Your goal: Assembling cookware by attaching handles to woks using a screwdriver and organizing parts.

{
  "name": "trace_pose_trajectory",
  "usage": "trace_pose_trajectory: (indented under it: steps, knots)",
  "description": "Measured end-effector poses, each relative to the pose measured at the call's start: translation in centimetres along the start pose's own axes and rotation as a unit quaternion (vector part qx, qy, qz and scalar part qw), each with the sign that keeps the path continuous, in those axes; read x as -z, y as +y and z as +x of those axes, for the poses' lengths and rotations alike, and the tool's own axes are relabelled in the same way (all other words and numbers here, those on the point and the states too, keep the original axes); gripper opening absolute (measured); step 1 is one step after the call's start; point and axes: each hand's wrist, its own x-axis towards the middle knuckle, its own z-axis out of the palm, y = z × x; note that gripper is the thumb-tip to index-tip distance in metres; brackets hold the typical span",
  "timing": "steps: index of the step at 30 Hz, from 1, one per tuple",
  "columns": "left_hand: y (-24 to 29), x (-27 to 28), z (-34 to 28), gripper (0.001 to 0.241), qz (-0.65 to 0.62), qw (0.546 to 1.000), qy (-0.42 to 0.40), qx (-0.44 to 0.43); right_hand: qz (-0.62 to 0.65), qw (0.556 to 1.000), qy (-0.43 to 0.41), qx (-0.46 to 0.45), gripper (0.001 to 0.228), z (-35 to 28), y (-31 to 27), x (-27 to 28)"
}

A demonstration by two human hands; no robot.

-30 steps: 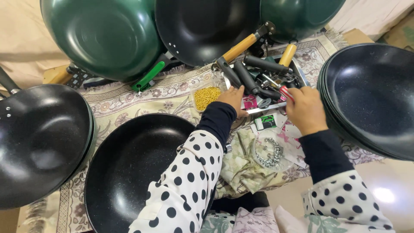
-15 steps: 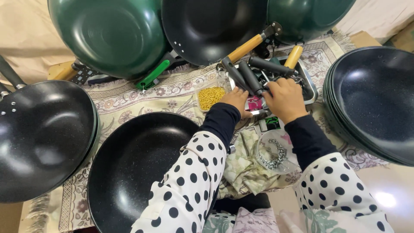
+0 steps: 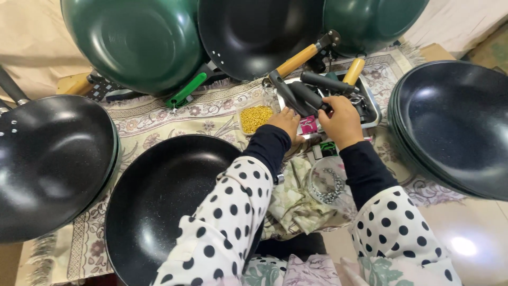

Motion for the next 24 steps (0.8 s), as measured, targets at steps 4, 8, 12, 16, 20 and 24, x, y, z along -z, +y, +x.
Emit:
trace_pose_trajectory:
  steps: [4,8,12,16,20,24]
  knots:
    - [0.4,0.9,-1.2,0.09,0.012,0.999,0.046,-0.002,0.095,0.994,0.044,-0.009,0.03,0.4,-2.3,3.8]
    - [0.8,1.1,-3.0,0.062,-0.037,0.955,0.289,-0.053,0.18,0.978,0.102,0.01,0.03,-0.2,-4.0,7.0]
    - [3.4,4.9,-8.1,0.073,-0.031,0.892,0.445,-0.066,0.235,0.964,0.118,-0.042,0.027,-2.0,-8.9,12.7]
    - [6.9,9.7,-15.4,0.079,-0.027,0.885,0.451,-0.109,0.301,0.942,0.143,-0.028,0.029,-5.8,-14.2,17.8]
    - [10.3,10.6,-20.8,0.059,-0.097,0.91,0.367,-0.168,0.444,0.883,0.129,-0.08,0.032,-10.1,-17.1,20.1]
    - [12.2,11.2,-25.7,0.056,-0.252,0.92,0.248,-0.168,0.545,0.826,0.114,-0.092,0.033,-12.6,-19.9,21.0]
